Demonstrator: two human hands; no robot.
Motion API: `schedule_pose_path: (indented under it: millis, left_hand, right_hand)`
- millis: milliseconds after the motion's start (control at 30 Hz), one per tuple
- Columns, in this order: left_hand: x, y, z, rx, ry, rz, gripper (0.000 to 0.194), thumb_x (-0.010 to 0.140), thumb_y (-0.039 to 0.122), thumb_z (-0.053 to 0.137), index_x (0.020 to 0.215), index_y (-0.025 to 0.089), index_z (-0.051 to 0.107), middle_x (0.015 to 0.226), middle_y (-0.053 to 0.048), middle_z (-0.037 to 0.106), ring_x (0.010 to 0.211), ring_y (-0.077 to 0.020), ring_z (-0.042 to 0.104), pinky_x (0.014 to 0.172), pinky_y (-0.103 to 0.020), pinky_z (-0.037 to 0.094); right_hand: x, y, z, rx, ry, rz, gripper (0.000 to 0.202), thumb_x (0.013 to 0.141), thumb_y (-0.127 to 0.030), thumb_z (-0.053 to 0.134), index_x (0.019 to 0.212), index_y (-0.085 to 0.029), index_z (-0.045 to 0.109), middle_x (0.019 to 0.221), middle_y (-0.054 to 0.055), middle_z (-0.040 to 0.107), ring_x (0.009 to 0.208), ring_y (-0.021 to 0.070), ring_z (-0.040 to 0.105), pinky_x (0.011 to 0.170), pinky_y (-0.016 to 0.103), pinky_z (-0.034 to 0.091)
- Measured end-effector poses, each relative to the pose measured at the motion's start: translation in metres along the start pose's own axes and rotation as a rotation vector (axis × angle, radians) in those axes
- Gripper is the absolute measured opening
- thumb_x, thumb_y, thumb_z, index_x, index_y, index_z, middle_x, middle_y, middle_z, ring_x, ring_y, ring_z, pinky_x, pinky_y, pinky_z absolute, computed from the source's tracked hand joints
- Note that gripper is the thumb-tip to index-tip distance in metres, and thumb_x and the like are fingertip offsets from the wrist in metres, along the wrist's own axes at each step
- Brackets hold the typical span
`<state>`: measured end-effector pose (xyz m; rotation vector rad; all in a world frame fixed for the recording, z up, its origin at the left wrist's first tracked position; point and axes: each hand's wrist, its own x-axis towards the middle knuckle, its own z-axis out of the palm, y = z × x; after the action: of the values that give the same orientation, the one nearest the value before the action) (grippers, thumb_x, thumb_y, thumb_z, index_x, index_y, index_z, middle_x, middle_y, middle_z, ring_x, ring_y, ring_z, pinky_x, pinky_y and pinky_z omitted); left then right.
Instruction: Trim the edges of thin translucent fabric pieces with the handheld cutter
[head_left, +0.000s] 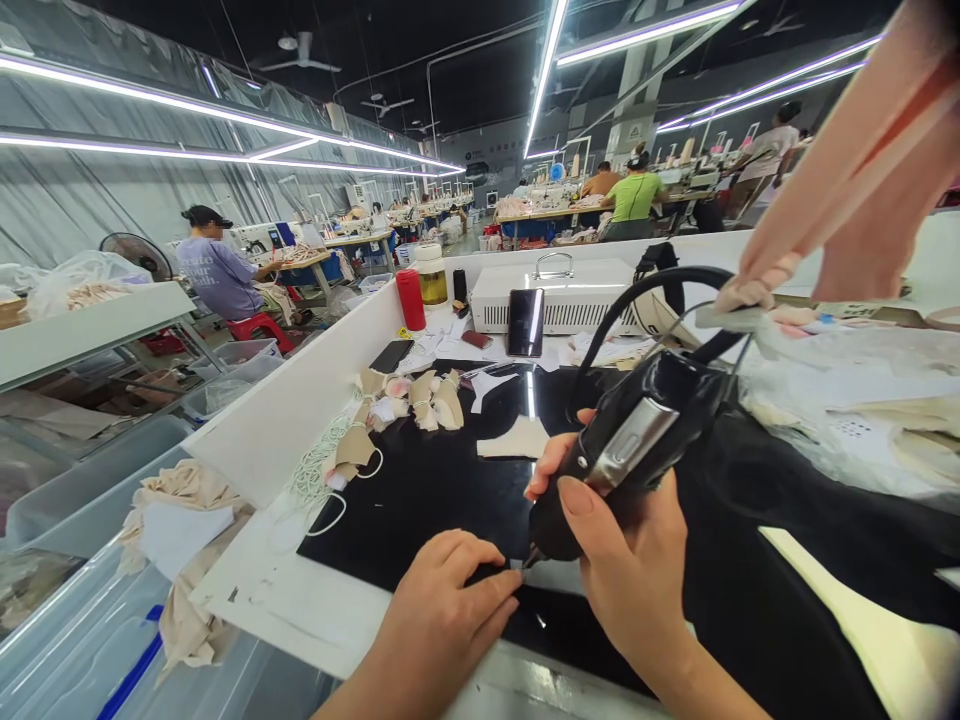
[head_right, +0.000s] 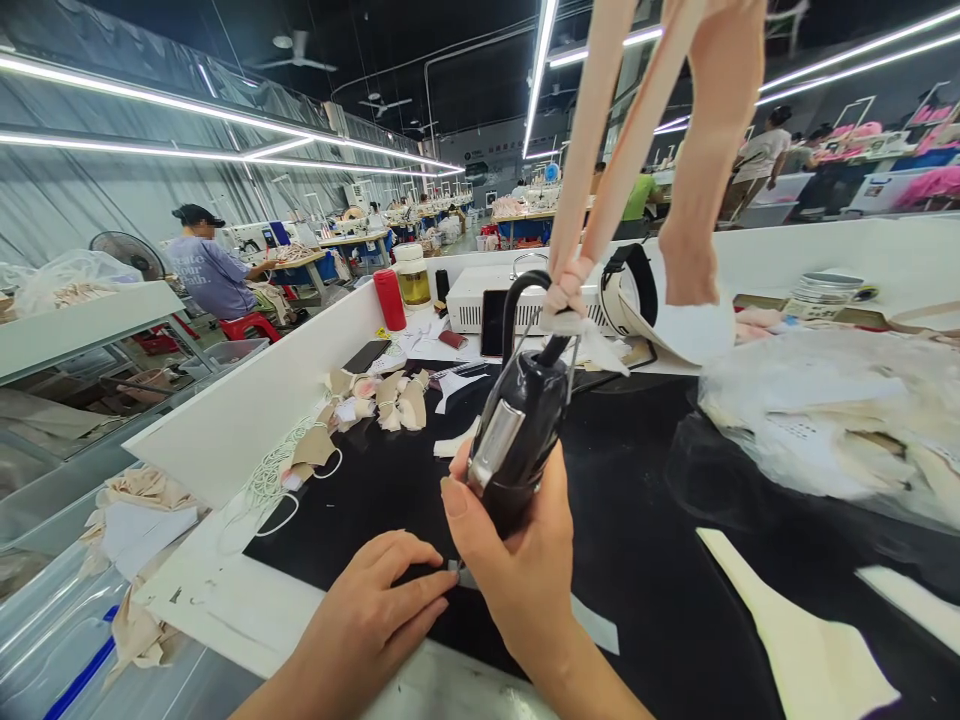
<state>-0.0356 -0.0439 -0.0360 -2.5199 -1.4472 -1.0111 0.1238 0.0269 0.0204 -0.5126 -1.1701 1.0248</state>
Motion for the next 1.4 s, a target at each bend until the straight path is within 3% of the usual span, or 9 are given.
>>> schedule_pose_path:
  millis: [967, 1100, 1267, 1400]
  left_hand:
    - [-0.0008, 0.0047, 0.0016, -0.048, 0.004, -0.005, 0.020, 0.106, 0.020, 0.057, 0.115, 0.017, 0.074, 0.105, -0.008, 0.073, 0.096, -0.0227, 0.069, 0.087, -0.039, 0.062]
    - [-0.0014, 0.0026, 0.0002, -0.108, 0.026, -0.056, 0.019, 0.106, 0.020, 0.056, 0.112, 0.020, 0.074, 0.105, -0.006, 0.074, 0.097, -0.0213, 0.070, 0.094, -0.040, 0.059]
    - [-0.0023, -0.0012, 0.0011, -0.161, 0.004, -0.172, 0.018, 0.103, 0.014, 0.057, 0.110, 0.020, 0.072, 0.108, -0.006, 0.073, 0.099, -0.0210, 0.069, 0.092, -0.037, 0.058]
    - [-0.0021, -0.0030, 0.0022, -0.164, -0.024, -0.196, 0.018, 0.102, 0.012, 0.057, 0.111, 0.020, 0.071, 0.110, -0.006, 0.072, 0.100, -0.0214, 0.067, 0.092, -0.038, 0.057]
  right_hand:
    - [0.0031, 0.0042, 0.0057, -0.040, 0.020, -0.013, 0.022, 0.093, -0.024, 0.074, 0.111, -0.030, 0.063, 0.086, -0.003, 0.072, 0.068, 0.0137, 0.068, 0.065, 0.026, 0.060]
    - [0.0007, 0.0037, 0.0024, 0.014, 0.020, 0.021, 0.026, 0.093, -0.028, 0.078, 0.114, -0.031, 0.063, 0.087, -0.002, 0.072, 0.071, 0.0148, 0.067, 0.067, 0.027, 0.061]
    - [-0.0030, 0.0034, -0.0022, 0.071, -0.041, 0.040, 0.028, 0.096, -0.032, 0.077, 0.119, -0.034, 0.062, 0.090, -0.001, 0.070, 0.068, 0.0161, 0.065, 0.051, 0.024, 0.058]
    - [-0.0034, 0.0040, -0.0017, 0.048, -0.024, 0.011, 0.022, 0.094, -0.031, 0.077, 0.111, -0.031, 0.063, 0.088, -0.001, 0.069, 0.068, 0.0154, 0.064, 0.056, 0.025, 0.059]
